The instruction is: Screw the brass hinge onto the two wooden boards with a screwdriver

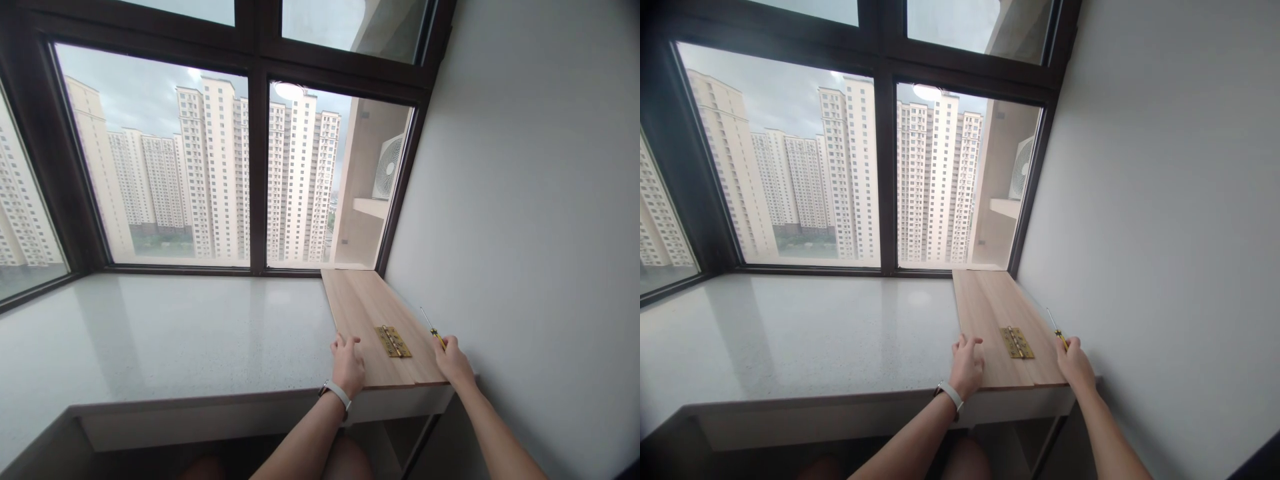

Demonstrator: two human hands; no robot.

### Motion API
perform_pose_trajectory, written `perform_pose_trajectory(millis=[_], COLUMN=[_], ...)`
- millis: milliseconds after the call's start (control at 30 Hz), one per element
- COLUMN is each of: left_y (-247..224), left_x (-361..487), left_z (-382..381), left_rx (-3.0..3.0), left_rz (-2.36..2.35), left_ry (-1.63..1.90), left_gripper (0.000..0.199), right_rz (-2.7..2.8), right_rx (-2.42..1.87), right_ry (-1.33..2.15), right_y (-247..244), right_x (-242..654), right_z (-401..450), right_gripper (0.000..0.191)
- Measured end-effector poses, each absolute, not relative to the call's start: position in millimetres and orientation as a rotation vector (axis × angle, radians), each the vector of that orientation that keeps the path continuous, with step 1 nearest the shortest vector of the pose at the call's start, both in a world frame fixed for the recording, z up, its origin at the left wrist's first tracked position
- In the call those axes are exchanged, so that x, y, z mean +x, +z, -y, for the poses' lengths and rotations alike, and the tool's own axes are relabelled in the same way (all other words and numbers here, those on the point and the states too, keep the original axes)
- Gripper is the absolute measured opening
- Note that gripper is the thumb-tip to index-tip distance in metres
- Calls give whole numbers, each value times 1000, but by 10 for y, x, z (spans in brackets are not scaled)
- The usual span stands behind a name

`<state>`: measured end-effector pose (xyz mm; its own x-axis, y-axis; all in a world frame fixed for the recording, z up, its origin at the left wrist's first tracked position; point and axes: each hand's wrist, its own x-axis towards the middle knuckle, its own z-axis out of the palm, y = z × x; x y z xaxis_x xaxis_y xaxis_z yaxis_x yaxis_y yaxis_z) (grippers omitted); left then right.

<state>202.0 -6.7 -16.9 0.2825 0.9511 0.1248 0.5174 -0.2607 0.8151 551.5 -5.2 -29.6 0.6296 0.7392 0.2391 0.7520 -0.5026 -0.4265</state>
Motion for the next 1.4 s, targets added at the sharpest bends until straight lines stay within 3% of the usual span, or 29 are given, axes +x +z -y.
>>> perform_pose_trajectory(millis=[400,867,1167,1400], left_y=[-234,-376,-289,-262], left_x=[1839,331,179,196], left_z=[-36,-198,-23,9], left_rx=[1993,2317,2425,2454], left_rz=[-1130,-1600,-1633,-1647], left_ry=[744,866,823,819], left_gripper=[70,46,37,33], right_rz=[1156,1603,1590,1651], right_rx=[-2422,-2151,-2099,-1946], right_ry=[-149,-437,-385,-468], right_y=[-121,-231,-211,-335], right_x=[5324,3440,3361,3456], right_z=[17,81,144,66], right_gripper=[44,20,26,20])
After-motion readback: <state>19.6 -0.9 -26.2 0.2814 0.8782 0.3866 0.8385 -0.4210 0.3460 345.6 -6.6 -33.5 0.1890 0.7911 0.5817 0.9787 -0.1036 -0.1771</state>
